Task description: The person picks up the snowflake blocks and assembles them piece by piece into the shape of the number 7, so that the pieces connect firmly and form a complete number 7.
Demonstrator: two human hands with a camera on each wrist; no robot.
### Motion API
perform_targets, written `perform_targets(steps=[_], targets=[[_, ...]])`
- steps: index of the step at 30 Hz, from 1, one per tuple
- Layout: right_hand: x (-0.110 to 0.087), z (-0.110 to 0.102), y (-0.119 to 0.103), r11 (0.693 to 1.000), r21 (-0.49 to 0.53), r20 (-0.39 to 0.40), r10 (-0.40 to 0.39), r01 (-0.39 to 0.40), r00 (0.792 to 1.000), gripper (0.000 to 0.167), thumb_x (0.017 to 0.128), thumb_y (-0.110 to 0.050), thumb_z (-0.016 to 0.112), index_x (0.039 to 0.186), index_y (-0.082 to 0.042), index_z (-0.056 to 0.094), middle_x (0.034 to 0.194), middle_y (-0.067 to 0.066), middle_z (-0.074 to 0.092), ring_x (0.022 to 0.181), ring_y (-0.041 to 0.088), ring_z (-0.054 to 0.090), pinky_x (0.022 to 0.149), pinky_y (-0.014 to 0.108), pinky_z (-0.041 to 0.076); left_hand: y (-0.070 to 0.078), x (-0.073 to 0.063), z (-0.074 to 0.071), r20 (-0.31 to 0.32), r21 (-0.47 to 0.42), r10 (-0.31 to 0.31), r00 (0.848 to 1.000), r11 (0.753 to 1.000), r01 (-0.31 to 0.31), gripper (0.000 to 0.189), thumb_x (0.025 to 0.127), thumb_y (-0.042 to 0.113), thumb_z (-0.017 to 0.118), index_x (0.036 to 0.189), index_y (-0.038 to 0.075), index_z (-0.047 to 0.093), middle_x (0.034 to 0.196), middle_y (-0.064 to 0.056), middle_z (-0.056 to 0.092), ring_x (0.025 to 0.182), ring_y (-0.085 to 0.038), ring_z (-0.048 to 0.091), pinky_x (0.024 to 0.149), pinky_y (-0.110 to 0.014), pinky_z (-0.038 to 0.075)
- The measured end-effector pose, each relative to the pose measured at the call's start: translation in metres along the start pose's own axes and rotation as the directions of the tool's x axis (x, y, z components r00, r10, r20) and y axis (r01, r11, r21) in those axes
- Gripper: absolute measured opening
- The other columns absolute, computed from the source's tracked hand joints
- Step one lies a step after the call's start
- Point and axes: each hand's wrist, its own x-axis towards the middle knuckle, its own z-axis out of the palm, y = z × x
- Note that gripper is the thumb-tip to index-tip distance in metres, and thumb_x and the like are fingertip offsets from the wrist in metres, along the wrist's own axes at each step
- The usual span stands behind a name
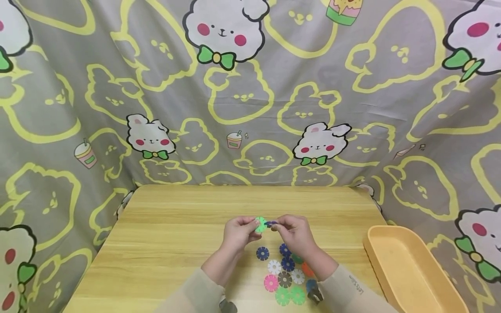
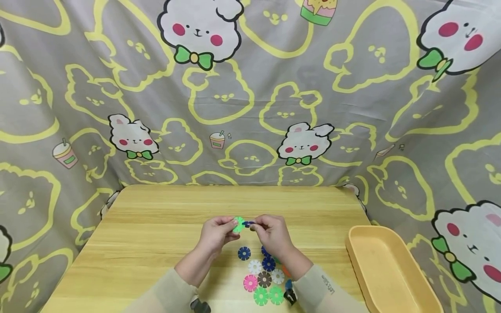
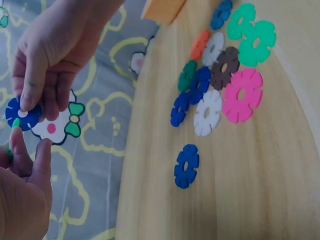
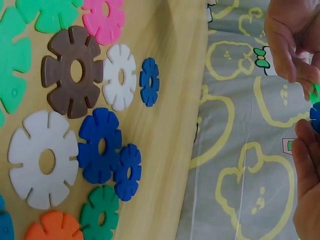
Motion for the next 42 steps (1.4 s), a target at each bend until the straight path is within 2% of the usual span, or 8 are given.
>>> perform_targets(steps=[5, 7, 15, 23, 29, 34, 39, 42], targets=[[0.0027, -0.0017, 0.0007, 0.988, -0.109, 0.009, -0.112, 0.112, 0.994, 0.020, 0.083, 0.012, 0.082, 0.086, -0.006, 0.076, 0.081, 0.003, 0.078, 0.061, 0.004, 0.062, 0.055, 0.017, 0.052, -0.0006, -0.0010, -0.0005, -0.007, 0.012, 0.001, 1.000, 1.000, -0.001, 0.013, 0.096, -0.004, 0.073, 0.106, -0.012, 0.070, 0.094, -0.013, 0.075, 0.062, -0.012, 0.069, 0.068, -0.035, 0.065], [0.0036, -0.0020, 0.0004, 0.984, -0.124, 0.019, -0.124, 0.126, 0.992, 0.020, 0.083, 0.013, 0.083, 0.086, -0.006, 0.076, 0.081, 0.003, 0.078, 0.061, 0.003, 0.062, 0.054, 0.017, 0.051, -0.0008, -0.0014, -0.0003, -0.012, 0.020, -0.004, 1.000, 1.000, 0.005, 0.014, 0.096, -0.004, 0.073, 0.107, -0.012, 0.070, 0.094, -0.014, 0.075, 0.063, -0.012, 0.069, 0.069, -0.034, 0.065], [0.0014, 0.0006, -0.0025, 1.000, -0.005, -0.002, 0.020, -0.020, 1.000, 0.016, 0.090, 0.012, 0.077, 0.086, -0.004, 0.076, 0.082, 0.006, 0.078, 0.073, 0.016, 0.076, 0.067, 0.023, 0.062, 0.0043, -0.0018, 0.0018, -0.009, 0.019, -0.010, 1.000, 1.000, 0.011, 0.016, 0.096, -0.002, 0.075, 0.108, -0.012, 0.069, 0.094, -0.014, 0.073, 0.063, -0.012, 0.069, 0.070, -0.035, 0.065], [0.0016, -0.0013, -0.0017, 0.978, -0.138, 0.001, -0.158, 0.156, 0.988, 0.022, 0.080, 0.016, 0.083, 0.085, -0.005, 0.076, 0.080, 0.004, 0.077, 0.066, 0.014, 0.072, 0.059, 0.017, 0.056, 0.0040, -0.0039, 0.0014, -0.022, 0.039, -0.038, 0.999, 0.998, 0.039, 0.014, 0.096, -0.004, 0.074, 0.107, -0.012, 0.069, 0.095, -0.017, 0.074, 0.064, -0.013, 0.070, 0.069, -0.035, 0.065], [-0.0005, -0.0005, -0.0055, 0.997, -0.060, 0.005, -0.048, 0.048, 0.999, 0.019, 0.085, 0.015, 0.080, 0.086, -0.004, 0.076, 0.081, 0.004, 0.077, 0.067, 0.015, 0.073, 0.059, 0.019, 0.058, 0.0033, -0.0044, 0.0015, -0.031, 0.049, -0.031, 0.999, 0.998, 0.033, 0.014, 0.095, -0.005, 0.074, 0.106, -0.012, 0.069, 0.096, -0.018, 0.073, 0.065, -0.013, 0.069, 0.071, -0.035, 0.065], [0.0006, 0.0005, -0.0065, 0.990, -0.106, 0.008, -0.088, 0.088, 0.996, 0.021, 0.082, 0.014, 0.082, 0.086, -0.005, 0.076, 0.082, 0.004, 0.078, 0.068, 0.013, 0.073, 0.060, 0.017, 0.057, 0.0022, -0.0045, -0.0001, -0.030, 0.044, -0.025, 0.999, 0.999, 0.026, 0.013, 0.095, -0.005, 0.074, 0.105, -0.011, 0.070, 0.096, -0.017, 0.073, 0.064, -0.013, 0.069, 0.069, -0.034, 0.065], [-0.0001, 0.0004, -0.0082, 0.996, -0.078, 0.024, -0.047, 0.048, 0.999, 0.019, 0.084, 0.014, 0.081, 0.087, -0.004, 0.076, 0.082, 0.005, 0.078, 0.068, 0.015, 0.074, 0.061, 0.020, 0.059, 0.0027, -0.0049, -0.0005, -0.036, 0.037, -0.021, 0.999, 0.999, 0.022, 0.011, 0.095, -0.005, 0.074, 0.103, -0.011, 0.070, 0.095, -0.017, 0.073, 0.063, -0.012, 0.069, 0.069, -0.035, 0.065], [-0.0007, 0.0006, -0.0074, 0.994, -0.088, 0.010, -0.071, 0.072, 0.997, 0.021, 0.082, 0.016, 0.081, 0.086, -0.004, 0.076, 0.081, 0.006, 0.077, 0.067, 0.015, 0.073, 0.061, 0.019, 0.059, 0.0033, -0.0051, 0.0001, -0.031, 0.035, -0.016, 0.999, 0.999, 0.017, 0.010, 0.095, -0.005, 0.074, 0.102, -0.011, 0.070, 0.094, -0.017, 0.073, 0.063, -0.012, 0.069, 0.069, -0.035, 0.065]])
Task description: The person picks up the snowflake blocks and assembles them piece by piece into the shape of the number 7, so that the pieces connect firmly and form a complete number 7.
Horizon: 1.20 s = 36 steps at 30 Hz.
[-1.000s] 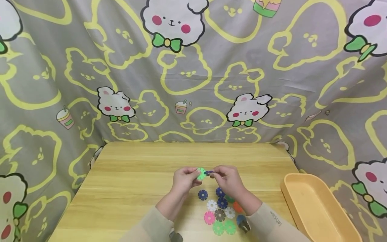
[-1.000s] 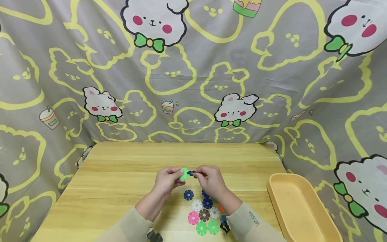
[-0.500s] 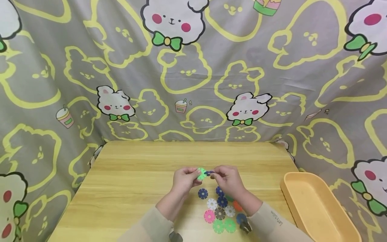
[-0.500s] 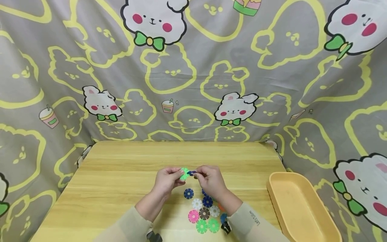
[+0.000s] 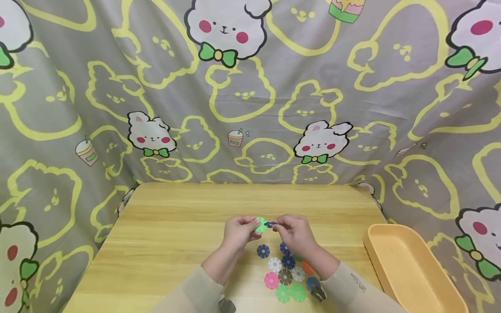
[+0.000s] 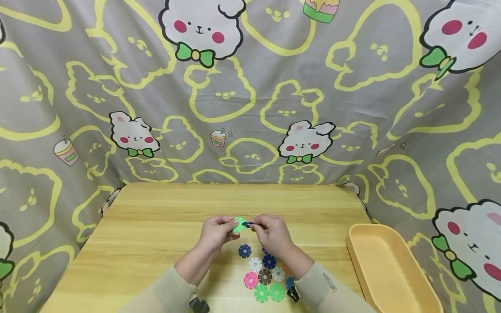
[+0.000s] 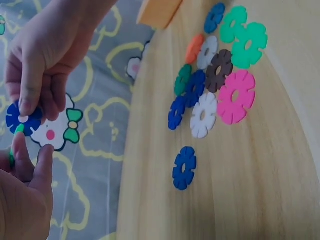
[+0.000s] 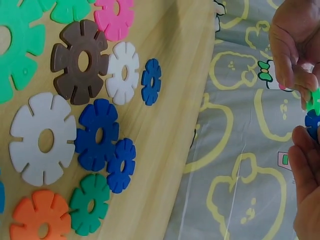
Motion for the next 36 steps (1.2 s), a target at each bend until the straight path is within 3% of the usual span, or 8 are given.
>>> perform_targets(steps=[4, 9, 17, 23, 28, 31, 36], targets=[[-0.0009, 0.0006, 0.0026, 0.999, -0.011, -0.012, -0.044, 0.044, 0.999, 0.023, 0.080, 0.018, 0.081, 0.085, -0.004, 0.075, 0.081, 0.006, 0.077, 0.066, 0.015, 0.072, 0.060, 0.018, 0.058, -0.0016, 0.0000, 0.0007, 0.006, 0.003, -0.002, 1.000, 1.000, 0.002, 0.011, 0.095, -0.005, 0.074, 0.103, -0.011, 0.070, 0.094, -0.017, 0.073, 0.063, -0.013, 0.069, 0.069, -0.036, 0.065], [-0.0029, 0.0011, 0.0038, 0.999, 0.039, -0.005, -0.008, 0.008, 1.000, 0.020, 0.083, 0.016, 0.079, 0.086, -0.004, 0.075, 0.081, 0.006, 0.077, 0.064, 0.019, 0.072, 0.059, 0.018, 0.058, -0.0027, 0.0003, 0.0012, 0.005, 0.008, -0.007, 1.000, 1.000, 0.007, 0.012, 0.094, -0.006, 0.074, 0.104, -0.011, 0.070, 0.095, -0.017, 0.073, 0.064, -0.013, 0.069, 0.069, -0.036, 0.065], [-0.0058, 0.0017, 0.0053, 0.995, -0.051, -0.022, -0.084, 0.082, 0.996, 0.021, 0.079, 0.016, 0.082, 0.085, -0.003, 0.075, 0.081, 0.007, 0.077, 0.067, 0.014, 0.073, 0.063, 0.017, 0.058, -0.0075, 0.0031, 0.0008, 0.010, 0.004, -0.023, 1.000, 1.000, 0.023, 0.011, 0.094, -0.006, 0.073, 0.104, -0.010, 0.070, 0.094, -0.016, 0.074, 0.064, -0.013, 0.069, 0.070, -0.035, 0.065], [-0.0079, 0.0023, 0.0059, 1.000, 0.027, -0.028, -0.012, 0.013, 1.000, 0.020, 0.085, 0.016, 0.079, 0.086, -0.003, 0.076, 0.080, 0.005, 0.078, 0.066, 0.016, 0.074, 0.061, 0.018, 0.058, -0.0078, 0.0022, 0.0016, 0.012, 0.006, -0.031, 0.999, 1.000, 0.031, 0.014, 0.095, -0.005, 0.074, 0.106, -0.011, 0.070, 0.095, -0.017, 0.074, 0.065, -0.013, 0.070, 0.071, -0.036, 0.065], [-0.0074, 0.0020, 0.0055, 0.999, -0.027, -0.034, -0.042, 0.041, 0.999, 0.020, 0.082, 0.016, 0.081, 0.085, -0.004, 0.076, 0.080, 0.004, 0.077, 0.066, 0.013, 0.072, 0.060, 0.017, 0.056, -0.0071, 0.0020, 0.0028, 0.009, -0.003, -0.040, 0.999, 0.999, 0.040, 0.014, 0.095, -0.004, 0.073, 0.107, -0.012, 0.069, 0.094, -0.016, 0.074, 0.065, -0.013, 0.070, 0.071, -0.036, 0.065], [-0.0055, 0.0016, 0.0043, 1.000, 0.001, -0.029, -0.028, 0.028, 0.999, 0.019, 0.084, 0.017, 0.079, 0.086, -0.002, 0.075, 0.081, 0.006, 0.078, 0.068, 0.015, 0.075, 0.062, 0.017, 0.058, -0.0058, 0.0027, 0.0041, 0.018, -0.025, -0.056, 0.998, 0.998, 0.057, 0.014, 0.096, -0.004, 0.073, 0.107, -0.011, 0.069, 0.094, -0.016, 0.074, 0.064, -0.012, 0.070, 0.072, -0.035, 0.065], [0.0005, 0.0006, 0.0026, 0.999, 0.026, -0.042, -0.031, 0.032, 0.999, 0.018, 0.085, 0.017, 0.077, 0.088, -0.001, 0.075, 0.082, 0.009, 0.078, 0.071, 0.018, 0.077, 0.065, 0.019, 0.060, 0.0015, 0.0032, 0.0061, 0.037, -0.032, -0.021, 0.999, 0.999, 0.023, 0.015, 0.096, -0.003, 0.073, 0.109, -0.011, 0.070, 0.095, -0.015, 0.075, 0.065, -0.011, 0.069, 0.072, -0.034, 0.065]])
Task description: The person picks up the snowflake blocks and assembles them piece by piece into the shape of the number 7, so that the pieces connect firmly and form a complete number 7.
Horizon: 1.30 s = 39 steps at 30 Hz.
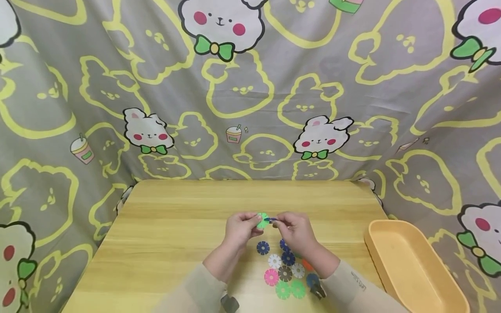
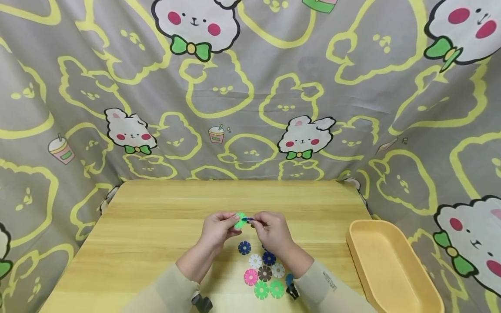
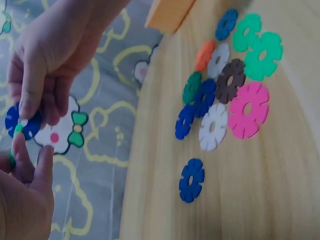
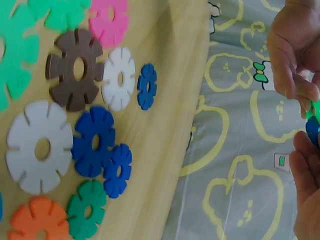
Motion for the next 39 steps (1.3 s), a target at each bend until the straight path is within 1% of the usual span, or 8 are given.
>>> perform_targets(steps=[8, 12, 19, 23, 26, 30, 35, 39], targets=[[0.003, -0.003, 0.001, 0.999, -0.027, 0.025, 0.020, -0.019, 0.999, 0.016, 0.083, 0.013, 0.081, 0.088, -0.001, 0.076, 0.083, 0.008, 0.078, 0.071, 0.015, 0.075, 0.065, 0.020, 0.060, 0.003, 0.001, -0.004, 0.037, 0.058, 0.009, 0.999, 0.998, -0.012, 0.016, 0.097, -0.001, 0.073, 0.109, -0.010, 0.071, 0.088, -0.011, 0.075, 0.064, -0.012, 0.070, 0.070, -0.033, 0.065], [0.003, -0.004, -0.001, 0.993, -0.017, 0.050, 0.114, -0.113, 0.992, 0.012, 0.087, 0.008, 0.082, 0.089, -0.003, 0.077, 0.085, 0.007, 0.078, 0.076, 0.015, 0.076, 0.070, 0.025, 0.062, 0.004, 0.003, -0.009, 0.085, 0.197, 0.101, 0.991, 0.974, -0.116, 0.021, 0.098, 0.004, 0.073, 0.116, -0.007, 0.071, 0.092, -0.011, 0.074, 0.070, -0.014, 0.071, 0.073, -0.032, 0.064], [0.003, -0.001, -0.003, 0.982, 0.012, 0.049, 0.188, -0.189, 0.981, 0.006, 0.092, 0.002, 0.080, 0.092, -0.004, 0.078, 0.086, 0.005, 0.079, 0.080, 0.019, 0.078, 0.075, 0.030, 0.064, 0.008, 0.004, -0.015, 0.277, 0.459, 0.352, 0.894, 0.769, -0.445, 0.020, 0.098, 0.016, 0.078, 0.117, 0.009, 0.078, 0.117, -0.007, 0.071, 0.092, -0.018, 0.068, 0.071, -0.027, 0.059], [0.004, 0.000, -0.003, 0.972, 0.042, 0.085, 0.229, -0.233, 0.970, 0.006, 0.092, 0.000, 0.081, 0.096, -0.004, 0.079, 0.089, 0.006, 0.079, 0.081, 0.020, 0.078, 0.074, 0.028, 0.063, 0.006, 0.003, -0.011, 0.311, 0.515, 0.427, 0.849, 0.675, -0.528, 0.006, 0.097, 0.014, 0.079, 0.101, 0.011, 0.081, 0.113, -0.003, 0.073, 0.099, -0.018, 0.066, 0.077, -0.026, 0.058], [0.004, -0.006, 0.003, 0.934, 0.029, 0.152, 0.348, -0.356, 0.925, 0.010, 0.094, -0.004, 0.081, 0.103, -0.003, 0.078, 0.094, 0.006, 0.079, 0.083, 0.018, 0.076, 0.075, 0.028, 0.063, 0.006, 0.004, -0.011, 0.294, 0.530, 0.425, 0.856, 0.673, -0.516, 0.005, 0.098, 0.013, 0.077, 0.100, 0.010, 0.080, 0.112, -0.004, 0.074, 0.096, -0.018, 0.067, 0.076, -0.027, 0.058], [-0.004, -0.017, 0.023, 0.838, -0.192, 0.229, 0.544, -0.511, 0.807, 0.017, 0.095, -0.008, 0.079, 0.111, -0.003, 0.077, 0.099, 0.004, 0.077, 0.084, 0.015, 0.071, 0.078, 0.033, 0.062, 0.007, 0.006, -0.015, 0.259, 0.544, 0.415, 0.872, 0.684, -0.487, 0.005, 0.099, 0.013, 0.075, 0.101, 0.010, 0.079, 0.114, -0.007, 0.074, 0.092, -0.017, 0.067, 0.073, -0.026, 0.058], [-0.019, -0.021, 0.042, 0.742, -0.512, 0.339, 0.637, -0.433, 0.692, 0.022, 0.093, -0.013, 0.081, 0.112, -0.002, 0.078, 0.100, 0.005, 0.075, 0.090, 0.021, 0.070, 0.087, 0.046, 0.061, 0.008, 0.008, -0.018, 0.234, 0.535, 0.387, 0.892, 0.715, -0.450, 0.007, 0.101, 0.011, 0.073, 0.103, 0.006, 0.076, 0.112, -0.009, 0.073, 0.086, -0.017, 0.066, 0.064, -0.024, 0.056], [-0.027, -0.016, 0.044, 0.757, -0.573, 0.429, 0.603, -0.313, 0.673, 0.028, 0.089, -0.018, 0.086, 0.111, -0.003, 0.079, 0.097, 0.003, 0.070, 0.089, 0.022, 0.068, 0.089, 0.048, 0.059, 0.006, 0.009, -0.018, 0.228, 0.513, 0.367, 0.902, 0.742, -0.431, 0.011, 0.102, 0.010, 0.070, 0.110, 0.003, 0.073, 0.098, -0.009, 0.072, 0.080, -0.018, 0.068, 0.056, -0.023, 0.052]])
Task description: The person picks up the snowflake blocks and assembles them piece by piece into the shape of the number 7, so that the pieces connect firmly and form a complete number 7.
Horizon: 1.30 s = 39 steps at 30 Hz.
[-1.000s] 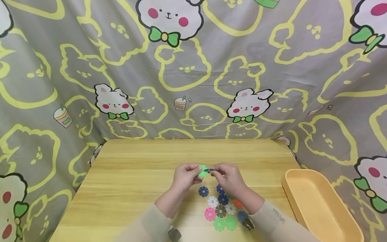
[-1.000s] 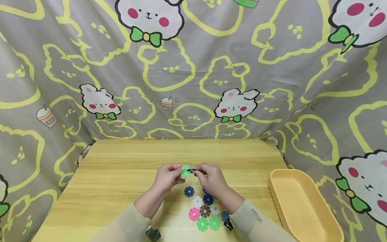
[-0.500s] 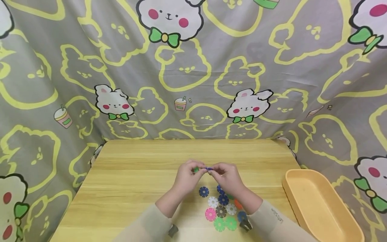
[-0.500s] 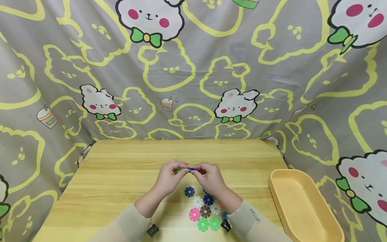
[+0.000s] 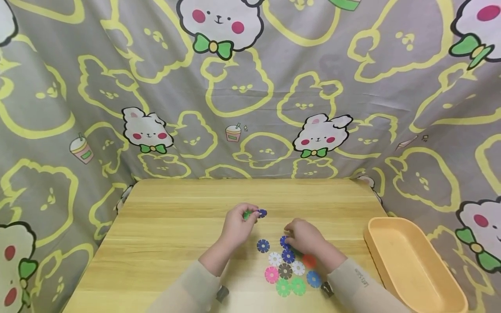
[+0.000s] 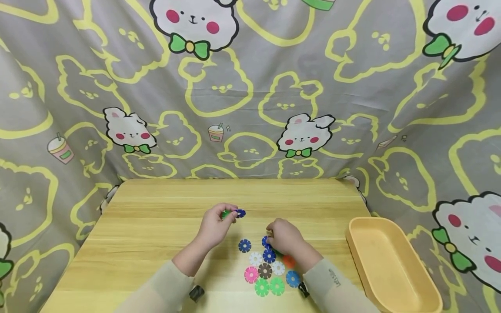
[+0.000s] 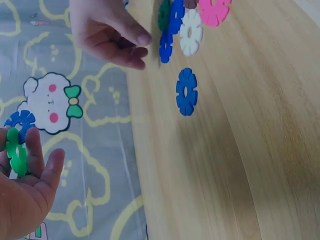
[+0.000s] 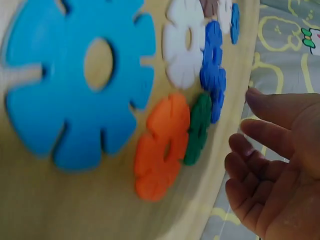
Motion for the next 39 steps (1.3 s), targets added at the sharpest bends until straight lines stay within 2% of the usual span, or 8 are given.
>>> perform_targets(steps=[6, 13, 17, 20, 26, 31, 35, 39], targets=[[-0.001, 0.007, -0.004, 0.997, -0.077, 0.043, -0.026, 0.029, 0.999, 0.024, 0.088, -0.018, 0.087, 0.108, -0.005, 0.080, 0.089, 0.000, 0.062, 0.081, 0.017, 0.061, 0.084, 0.043, 0.059, 0.000, 0.002, 0.002, 0.012, -0.028, -0.013, 1.000, 1.000, 0.013, 0.011, 0.103, 0.010, 0.068, 0.111, 0.002, 0.072, 0.094, -0.013, 0.069, 0.072, -0.015, 0.063, 0.053, -0.022, 0.049], [-0.001, 0.010, -0.002, 0.999, -0.047, 0.058, -0.012, 0.015, 0.998, 0.020, 0.085, -0.016, 0.089, 0.093, -0.009, 0.072, 0.084, -0.002, 0.056, 0.076, 0.016, 0.057, 0.078, 0.042, 0.057, 0.000, 0.001, 0.002, 0.015, -0.042, -0.038, 0.999, 0.998, 0.038, 0.011, 0.103, 0.008, 0.066, 0.110, 0.002, 0.072, 0.091, -0.012, 0.067, 0.064, -0.012, 0.053, 0.053, -0.020, 0.045], [0.000, 0.011, 0.000, 0.999, 0.034, 0.074, 0.022, -0.025, 0.997, 0.024, 0.086, -0.016, 0.088, 0.087, -0.015, 0.064, 0.079, -0.004, 0.056, 0.073, 0.015, 0.054, 0.073, 0.039, 0.054, 0.000, 0.001, 0.003, 0.019, -0.043, -0.040, 0.999, 0.998, 0.041, 0.015, 0.104, 0.009, 0.064, 0.112, 0.000, 0.072, 0.089, -0.008, 0.065, 0.063, -0.011, 0.048, 0.054, -0.020, 0.043], [0.000, 0.010, 0.000, 0.990, 0.125, 0.064, 0.051, -0.059, 0.997, 0.022, 0.089, -0.016, 0.085, 0.086, -0.017, 0.064, 0.077, -0.006, 0.059, 0.072, 0.014, 0.056, 0.072, 0.037, 0.053, 0.000, 0.000, 0.003, 0.023, -0.044, -0.048, 0.999, 0.998, 0.049, 0.017, 0.105, 0.010, 0.063, 0.114, -0.001, 0.072, 0.087, -0.006, 0.064, 0.061, -0.011, 0.046, 0.053, -0.019, 0.042], [0.001, 0.002, -0.004, 0.964, 0.263, 0.002, 0.050, -0.048, 0.999, 0.018, 0.090, -0.015, 0.084, 0.085, -0.016, 0.067, 0.073, -0.004, 0.060, 0.065, 0.014, 0.057, 0.062, 0.032, 0.053, 0.000, 0.000, 0.004, 0.013, -0.031, -0.047, 0.999, 0.998, 0.047, 0.016, 0.105, 0.009, 0.062, 0.113, -0.001, 0.072, 0.097, -0.008, 0.068, 0.064, -0.012, 0.048, 0.055, -0.020, 0.044], [0.003, -0.007, -0.011, 0.913, 0.407, -0.042, 0.062, -0.039, 0.997, 0.015, 0.094, -0.016, 0.082, 0.085, -0.015, 0.070, 0.072, -0.001, 0.063, 0.060, 0.015, 0.058, 0.054, 0.029, 0.051, 0.001, 0.000, 0.005, 0.007, -0.009, -0.032, 0.999, 0.999, 0.032, 0.011, 0.103, 0.007, 0.064, 0.109, 0.001, 0.071, 0.101, -0.008, 0.068, 0.069, -0.013, 0.053, 0.059, -0.022, 0.048], [0.003, -0.016, -0.019, 0.848, 0.530, -0.092, 0.086, -0.024, 0.992, 0.009, 0.099, -0.015, 0.075, 0.091, -0.011, 0.074, 0.077, 0.000, 0.066, 0.068, 0.016, 0.058, 0.059, 0.029, 0.053, 0.001, 0.000, 0.006, 0.000, 0.011, -0.017, 1.000, 1.000, 0.017, 0.009, 0.101, 0.006, 0.065, 0.107, 0.001, 0.071, 0.100, -0.007, 0.068, 0.071, -0.013, 0.054, 0.061, -0.022, 0.049], [0.002, -0.027, -0.027, 0.789, 0.615, -0.134, 0.103, 0.001, 0.986, 0.013, 0.103, -0.015, 0.070, 0.095, -0.007, 0.076, 0.079, 0.002, 0.067, 0.072, 0.017, 0.058, 0.064, 0.029, 0.052, 0.000, 0.000, 0.006, 0.002, 0.026, -0.019, 1.000, 0.999, 0.019, 0.008, 0.103, 0.008, 0.066, 0.107, 0.003, 0.071, 0.104, -0.007, 0.068, 0.076, -0.014, 0.055, 0.065, -0.023, 0.051]])
